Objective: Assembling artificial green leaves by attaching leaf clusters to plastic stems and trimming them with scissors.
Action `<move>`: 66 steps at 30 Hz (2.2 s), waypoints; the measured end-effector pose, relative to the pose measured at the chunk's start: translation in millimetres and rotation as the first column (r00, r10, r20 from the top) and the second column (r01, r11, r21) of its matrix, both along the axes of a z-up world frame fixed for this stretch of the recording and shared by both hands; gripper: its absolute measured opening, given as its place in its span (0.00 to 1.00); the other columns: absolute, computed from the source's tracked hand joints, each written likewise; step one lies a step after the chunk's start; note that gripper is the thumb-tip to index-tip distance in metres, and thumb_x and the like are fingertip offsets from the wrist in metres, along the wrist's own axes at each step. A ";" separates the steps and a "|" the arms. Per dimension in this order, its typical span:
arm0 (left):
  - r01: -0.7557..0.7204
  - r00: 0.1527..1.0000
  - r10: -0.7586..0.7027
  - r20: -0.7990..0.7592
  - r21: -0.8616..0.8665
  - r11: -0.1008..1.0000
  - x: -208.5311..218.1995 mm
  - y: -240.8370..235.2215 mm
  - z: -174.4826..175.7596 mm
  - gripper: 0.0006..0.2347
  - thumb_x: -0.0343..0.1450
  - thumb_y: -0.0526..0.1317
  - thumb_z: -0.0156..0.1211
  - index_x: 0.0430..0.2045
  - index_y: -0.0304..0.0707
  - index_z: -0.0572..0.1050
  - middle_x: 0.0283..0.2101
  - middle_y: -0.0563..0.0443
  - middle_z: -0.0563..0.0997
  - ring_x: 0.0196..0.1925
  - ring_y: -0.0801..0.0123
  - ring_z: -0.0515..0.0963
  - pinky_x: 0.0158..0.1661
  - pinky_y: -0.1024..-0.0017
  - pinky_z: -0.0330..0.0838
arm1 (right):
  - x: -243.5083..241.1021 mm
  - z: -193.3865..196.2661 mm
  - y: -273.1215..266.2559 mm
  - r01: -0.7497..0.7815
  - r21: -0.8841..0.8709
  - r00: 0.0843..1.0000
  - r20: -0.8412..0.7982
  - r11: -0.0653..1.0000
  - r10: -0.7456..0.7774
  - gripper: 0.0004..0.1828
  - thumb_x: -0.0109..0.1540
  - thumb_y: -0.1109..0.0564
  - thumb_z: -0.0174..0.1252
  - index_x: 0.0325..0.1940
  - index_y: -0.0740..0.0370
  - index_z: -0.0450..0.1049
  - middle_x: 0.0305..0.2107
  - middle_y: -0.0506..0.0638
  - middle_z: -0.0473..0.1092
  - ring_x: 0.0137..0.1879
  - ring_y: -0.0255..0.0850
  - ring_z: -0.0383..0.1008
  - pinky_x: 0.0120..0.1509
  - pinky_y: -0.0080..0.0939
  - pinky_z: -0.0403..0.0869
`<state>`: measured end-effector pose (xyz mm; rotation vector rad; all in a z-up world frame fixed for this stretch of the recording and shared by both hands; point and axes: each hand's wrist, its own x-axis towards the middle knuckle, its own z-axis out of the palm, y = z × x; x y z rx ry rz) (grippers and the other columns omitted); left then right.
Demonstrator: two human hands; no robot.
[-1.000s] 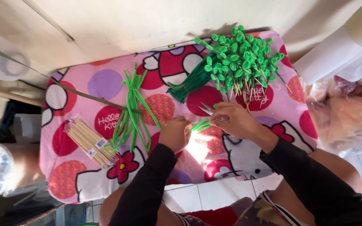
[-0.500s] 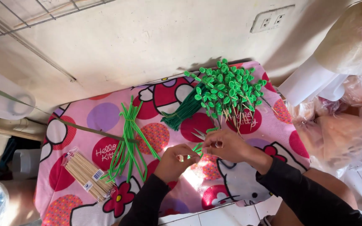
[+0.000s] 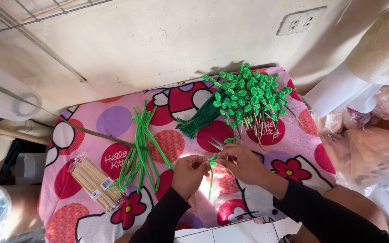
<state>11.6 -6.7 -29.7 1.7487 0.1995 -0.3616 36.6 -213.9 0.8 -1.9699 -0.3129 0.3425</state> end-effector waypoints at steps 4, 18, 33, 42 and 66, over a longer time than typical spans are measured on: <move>-0.079 0.997 0.077 -0.022 -0.087 0.993 -3.3 -3.6 2.1 0.04 0.72 0.32 0.61 0.30 0.31 0.82 0.26 0.47 0.85 0.28 0.69 0.88 0.30 0.81 0.76 | -9.8 -29.5 12.6 0.048 0.091 0.999 -0.023 0.995 -0.046 0.02 0.59 0.63 0.66 0.33 0.60 0.83 0.26 0.43 0.74 0.28 0.31 0.68 0.32 0.29 0.66; -0.159 0.970 0.223 0.101 -0.429 0.889 -2.9 -9.5 -0.3 0.03 0.72 0.29 0.61 0.32 0.24 0.79 0.26 0.42 0.83 0.27 0.66 0.86 0.36 0.74 0.80 | -6.0 -11.7 15.1 0.168 0.325 0.976 -0.186 0.931 -0.111 0.02 0.63 0.65 0.64 0.36 0.65 0.82 0.18 0.46 0.64 0.25 0.29 0.61 0.25 0.27 0.58; -0.073 0.990 0.103 0.091 -0.290 0.954 0.7 -2.5 4.6 0.02 0.68 0.31 0.69 0.29 0.30 0.84 0.24 0.43 0.85 0.27 0.68 0.86 0.37 0.75 0.79 | -9.8 11.7 7.3 0.097 0.231 0.995 -0.023 0.968 -0.094 0.05 0.58 0.67 0.65 0.35 0.62 0.83 0.23 0.48 0.68 0.31 0.32 0.65 0.39 0.31 0.72; -0.097 0.971 0.187 0.146 -0.474 0.875 -6.2 -11.1 26.2 0.03 0.68 0.30 0.68 0.32 0.28 0.84 0.28 0.47 0.86 0.32 0.72 0.85 0.44 0.73 0.79 | -7.6 23.5 6.9 0.089 0.251 0.995 0.026 0.964 -0.098 0.06 0.58 0.65 0.67 0.36 0.59 0.86 0.19 0.45 0.63 0.30 0.28 0.59 0.34 0.29 0.69; 0.024 0.926 -0.067 0.370 0.120 0.992 -6.5 -3.8 24.9 0.01 0.67 0.35 0.67 0.25 0.43 0.83 0.22 0.55 0.84 0.29 0.72 0.85 0.39 0.73 0.76 | -7.8 14.0 1.0 0.074 0.110 0.991 0.098 0.991 -0.085 0.04 0.56 0.63 0.69 0.33 0.58 0.87 0.16 0.48 0.72 0.27 0.31 0.67 0.32 0.32 0.68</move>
